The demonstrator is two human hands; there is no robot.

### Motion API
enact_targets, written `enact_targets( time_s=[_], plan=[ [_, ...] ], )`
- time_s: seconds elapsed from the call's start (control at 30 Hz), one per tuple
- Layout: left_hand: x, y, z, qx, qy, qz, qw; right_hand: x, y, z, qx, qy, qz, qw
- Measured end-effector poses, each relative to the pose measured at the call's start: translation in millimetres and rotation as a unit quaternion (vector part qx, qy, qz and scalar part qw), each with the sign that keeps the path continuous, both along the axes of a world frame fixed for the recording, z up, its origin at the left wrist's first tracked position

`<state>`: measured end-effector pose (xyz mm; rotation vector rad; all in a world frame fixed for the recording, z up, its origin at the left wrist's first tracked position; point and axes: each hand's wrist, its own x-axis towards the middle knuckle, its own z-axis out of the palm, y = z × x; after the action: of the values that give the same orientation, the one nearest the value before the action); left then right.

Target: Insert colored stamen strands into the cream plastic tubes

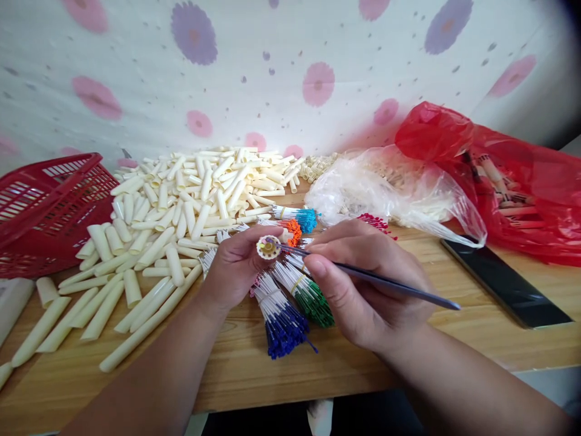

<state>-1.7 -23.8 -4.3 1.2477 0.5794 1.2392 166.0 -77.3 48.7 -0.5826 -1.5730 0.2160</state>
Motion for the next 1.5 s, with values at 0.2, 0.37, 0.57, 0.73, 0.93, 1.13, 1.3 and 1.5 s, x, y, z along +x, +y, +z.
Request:
enact_targets(
  time_s=[0.2,0.37,0.57,0.73,0.93,1.13,1.3,1.5],
  plan=[
    [2.0,-0.1,2.6,-0.022,-0.015,0.001,1.0,-0.8,2.2,-2.5,0.004,-0.002,-0.008,1.0],
    [-0.8,0.8,-1.2,0.014,0.015,0.008,1.0,-2.5,5.3,-4.8,0.032,-0.031,-0.031,0.999],
    [-4.6,2.7,-5.4,0.088,0.051,0.026,0.994,-1.5,3.8,-2.4,0.035,-0.069,-0.026,0.997],
    [-3.2,1.8,-4.9,0.082,0.041,0.027,0.995,-1.5,2.5,-1.6,0.035,-0.063,-0.023,0.997],
    [-1.7,0.2,-0.4,0.047,0.023,0.026,0.998,-1.0,2.8,-3.2,0.036,-0.054,-0.034,0.997],
    [0.8,0.0,-1.1,0.053,0.031,0.04,0.997,0.0,3.0,-1.6,0.036,-0.065,-0.038,0.997],
    [0.8,1.2,-1.5,0.135,0.097,0.116,0.979,-2.1,6.7,-4.4,0.02,-0.037,-0.048,0.998],
    [-1.4,2.5,-0.3,0.237,0.161,0.212,0.934,-5.1,10.6,-10.3,-0.034,0.014,-0.067,0.997]
  ],
)
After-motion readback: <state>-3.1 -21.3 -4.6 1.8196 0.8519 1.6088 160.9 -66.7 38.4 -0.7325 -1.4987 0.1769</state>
